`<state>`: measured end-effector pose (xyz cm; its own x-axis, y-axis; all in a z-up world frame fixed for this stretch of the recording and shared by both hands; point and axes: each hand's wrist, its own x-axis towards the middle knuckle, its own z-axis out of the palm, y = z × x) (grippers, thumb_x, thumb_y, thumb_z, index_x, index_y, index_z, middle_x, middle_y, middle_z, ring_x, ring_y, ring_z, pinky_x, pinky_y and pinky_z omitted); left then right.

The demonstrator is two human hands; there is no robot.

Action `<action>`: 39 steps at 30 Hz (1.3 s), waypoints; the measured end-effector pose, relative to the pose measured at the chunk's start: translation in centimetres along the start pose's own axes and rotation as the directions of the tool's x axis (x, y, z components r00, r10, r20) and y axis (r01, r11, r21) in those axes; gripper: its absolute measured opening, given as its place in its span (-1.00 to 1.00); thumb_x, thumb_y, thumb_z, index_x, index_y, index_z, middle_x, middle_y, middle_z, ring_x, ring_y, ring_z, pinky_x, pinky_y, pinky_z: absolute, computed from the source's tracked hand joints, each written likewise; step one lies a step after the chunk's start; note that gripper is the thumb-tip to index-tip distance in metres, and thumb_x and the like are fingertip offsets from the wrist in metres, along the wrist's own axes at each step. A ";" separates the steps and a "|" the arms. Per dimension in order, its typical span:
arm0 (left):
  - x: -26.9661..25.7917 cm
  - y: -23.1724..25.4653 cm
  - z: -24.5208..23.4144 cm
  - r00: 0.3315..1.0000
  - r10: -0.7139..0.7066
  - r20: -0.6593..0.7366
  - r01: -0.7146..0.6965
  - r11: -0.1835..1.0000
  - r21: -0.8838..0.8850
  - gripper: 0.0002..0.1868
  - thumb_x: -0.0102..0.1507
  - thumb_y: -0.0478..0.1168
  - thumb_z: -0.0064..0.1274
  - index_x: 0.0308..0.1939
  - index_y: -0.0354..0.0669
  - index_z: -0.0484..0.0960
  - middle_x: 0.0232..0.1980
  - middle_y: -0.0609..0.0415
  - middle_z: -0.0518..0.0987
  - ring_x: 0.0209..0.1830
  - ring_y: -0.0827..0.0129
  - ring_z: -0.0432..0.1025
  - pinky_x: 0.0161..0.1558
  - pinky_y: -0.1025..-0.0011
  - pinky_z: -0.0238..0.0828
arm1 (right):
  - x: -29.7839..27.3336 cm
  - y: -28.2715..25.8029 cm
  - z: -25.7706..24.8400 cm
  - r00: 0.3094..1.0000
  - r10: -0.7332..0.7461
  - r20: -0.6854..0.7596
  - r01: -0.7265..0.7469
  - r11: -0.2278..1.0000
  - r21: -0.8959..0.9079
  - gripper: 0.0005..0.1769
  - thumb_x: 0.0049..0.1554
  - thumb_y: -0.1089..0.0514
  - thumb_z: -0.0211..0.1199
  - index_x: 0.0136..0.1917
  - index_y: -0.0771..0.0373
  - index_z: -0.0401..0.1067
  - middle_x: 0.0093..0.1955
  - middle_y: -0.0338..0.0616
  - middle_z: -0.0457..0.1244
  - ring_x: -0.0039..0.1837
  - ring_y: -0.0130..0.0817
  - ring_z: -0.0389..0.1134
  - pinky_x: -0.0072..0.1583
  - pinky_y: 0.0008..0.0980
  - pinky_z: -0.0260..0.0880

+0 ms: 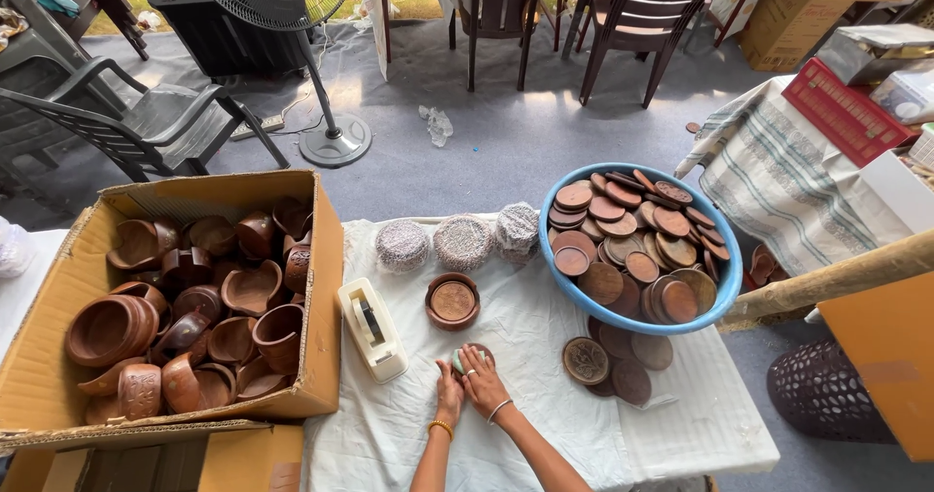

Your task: The person applies a piece of green material to the bottom of wooden-like pottery coasters and then stacks them on the table.

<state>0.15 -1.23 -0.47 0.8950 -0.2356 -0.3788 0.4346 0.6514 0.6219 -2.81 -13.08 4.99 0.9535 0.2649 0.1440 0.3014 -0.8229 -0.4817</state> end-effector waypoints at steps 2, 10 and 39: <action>-0.1 -0.3 0.1 1.000 0.006 -0.003 -0.006 1.000 -0.015 -0.01 0.30 0.48 -0.38 0.39 -0.35 0.37 0.32 -0.04 0.50 0.26 0.29 0.40 0.29 0.32 0.32 | 0.1 0.7 -0.5 1.000 -0.007 -0.010 0.008 0.997 0.076 -0.33 0.26 0.21 -0.03 0.62 0.22 0.01 0.67 0.06 -0.08 0.67 0.00 -0.10 0.55 0.00 -0.09; -0.3 0.2 1.2 0.994 0.002 -0.112 -0.005 0.999 -0.033 -0.04 0.27 0.46 -0.33 0.37 -0.32 0.37 0.33 -0.11 0.51 0.30 0.15 0.45 0.24 0.19 0.47 | -0.4 1.9 1.4 0.948 0.263 -0.181 -0.231 0.956 0.179 -0.53 0.24 0.27 -0.01 0.38 0.00 0.35 0.54 -0.06 0.22 0.54 -0.08 0.24 0.45 -0.26 0.27; -2.2 1.4 3.4 0.981 -0.111 -0.160 0.129 0.986 0.106 0.10 0.49 0.50 -0.38 0.46 -0.68 0.10 0.38 -0.72 -0.24 0.16 -0.38 -0.36 0.22 -0.25 -0.36 | 2.0 -0.6 -2.4 0.894 0.392 0.219 -0.369 0.919 -0.137 -0.15 0.31 -0.24 -0.02 0.69 0.00 -0.28 0.76 -0.25 -0.37 0.73 -0.11 -0.40 0.54 0.40 -0.46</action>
<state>-0.84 -2.24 3.54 0.8134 -0.1884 -0.5503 0.5549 0.5351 0.6370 -1.04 -13.31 7.67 0.9681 0.0243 -0.2493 -0.0739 -0.9232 -0.3771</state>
